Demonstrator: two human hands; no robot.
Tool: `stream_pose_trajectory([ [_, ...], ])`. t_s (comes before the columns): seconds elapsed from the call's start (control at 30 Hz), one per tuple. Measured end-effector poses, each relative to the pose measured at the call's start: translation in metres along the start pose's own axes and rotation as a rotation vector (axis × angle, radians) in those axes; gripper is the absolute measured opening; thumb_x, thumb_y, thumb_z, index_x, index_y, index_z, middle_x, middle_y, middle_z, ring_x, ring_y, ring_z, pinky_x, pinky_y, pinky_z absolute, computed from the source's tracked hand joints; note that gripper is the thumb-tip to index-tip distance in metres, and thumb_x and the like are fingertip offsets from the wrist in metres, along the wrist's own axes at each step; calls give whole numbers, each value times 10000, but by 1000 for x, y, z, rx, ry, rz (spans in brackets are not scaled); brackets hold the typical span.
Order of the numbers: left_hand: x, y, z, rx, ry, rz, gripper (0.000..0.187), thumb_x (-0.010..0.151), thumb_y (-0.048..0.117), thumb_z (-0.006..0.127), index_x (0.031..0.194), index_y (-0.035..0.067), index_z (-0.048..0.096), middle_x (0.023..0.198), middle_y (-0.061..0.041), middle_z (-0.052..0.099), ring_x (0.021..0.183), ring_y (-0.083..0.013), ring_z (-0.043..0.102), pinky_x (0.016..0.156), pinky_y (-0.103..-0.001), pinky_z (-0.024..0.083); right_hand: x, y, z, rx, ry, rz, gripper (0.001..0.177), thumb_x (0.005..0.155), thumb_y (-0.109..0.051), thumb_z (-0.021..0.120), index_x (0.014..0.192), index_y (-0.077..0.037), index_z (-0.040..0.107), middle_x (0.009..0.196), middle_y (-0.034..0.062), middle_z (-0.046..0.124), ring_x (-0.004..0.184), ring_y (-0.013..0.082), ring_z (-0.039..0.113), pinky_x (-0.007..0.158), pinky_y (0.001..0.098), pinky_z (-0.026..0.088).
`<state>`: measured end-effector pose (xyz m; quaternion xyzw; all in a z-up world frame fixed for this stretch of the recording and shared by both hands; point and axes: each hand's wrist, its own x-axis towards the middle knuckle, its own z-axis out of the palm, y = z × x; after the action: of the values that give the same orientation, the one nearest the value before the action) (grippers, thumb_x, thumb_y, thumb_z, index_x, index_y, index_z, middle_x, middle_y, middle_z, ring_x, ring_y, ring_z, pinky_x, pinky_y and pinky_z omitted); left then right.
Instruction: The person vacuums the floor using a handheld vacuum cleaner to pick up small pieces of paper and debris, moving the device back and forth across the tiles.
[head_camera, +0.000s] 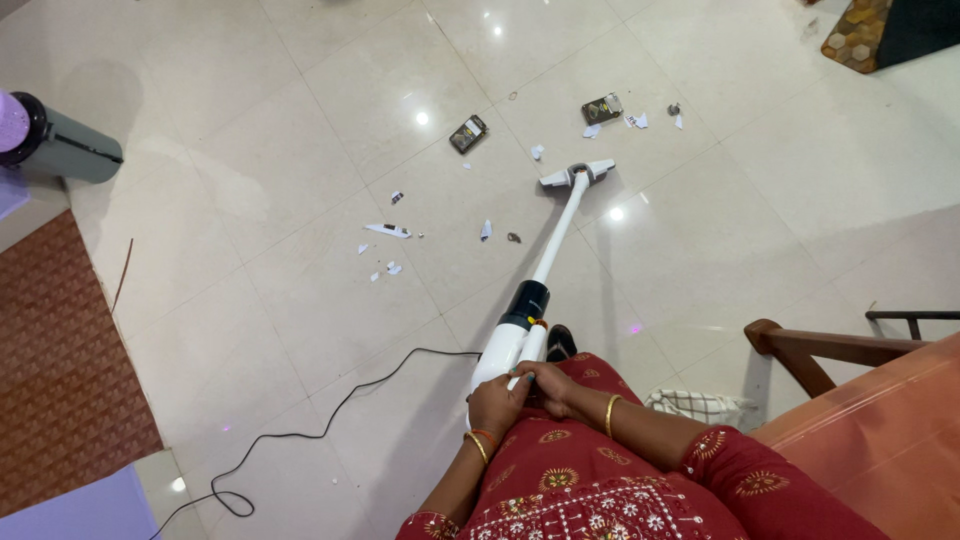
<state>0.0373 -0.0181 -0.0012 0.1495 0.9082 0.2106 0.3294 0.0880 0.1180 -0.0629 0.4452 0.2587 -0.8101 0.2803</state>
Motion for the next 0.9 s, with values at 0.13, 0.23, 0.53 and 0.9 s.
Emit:
stream_pose_trajectory([
  [0.13, -17, -22, 0, 18, -9, 2, 643, 911, 662, 531, 945, 74, 789, 754, -195, 733, 726, -366, 733, 683, -473, 585, 14, 28, 2, 24, -105, 43, 657, 821, -227, 697, 1358, 53, 440, 1071, 174, 621, 959, 289, 645, 878, 428, 580],
  [0.23, -28, -35, 2, -12, 26, 13, 616, 893, 640, 546, 938, 81, 801, 755, -197, 731, 719, -382, 723, 670, -487, 578, 19, 43, 6, -55, 3, 59, 659, 829, -239, 664, 1373, 37, 415, 1092, 174, 643, 976, 275, 670, 905, 419, 600],
  [0.53, -34, -48, 11, -26, -50, 20, 686, 945, 652, 493, 920, 32, 785, 743, -197, 730, 708, -367, 732, 672, -472, 584, 13, 55, 10, -104, -25, 108, 646, 814, -304, 596, 1343, 2, 386, 1115, 197, 600, 963, 331, 613, 810, 516, 544],
  [0.9, -24, -52, 12, 29, -88, 27, 679, 939, 641, 483, 926, 37, 793, 749, -204, 728, 724, -372, 729, 684, -478, 579, 43, 65, -8, -70, -33, 67, 607, 838, -321, 626, 1303, 34, 465, 1065, 212, 620, 889, 328, 607, 762, 470, 532],
])
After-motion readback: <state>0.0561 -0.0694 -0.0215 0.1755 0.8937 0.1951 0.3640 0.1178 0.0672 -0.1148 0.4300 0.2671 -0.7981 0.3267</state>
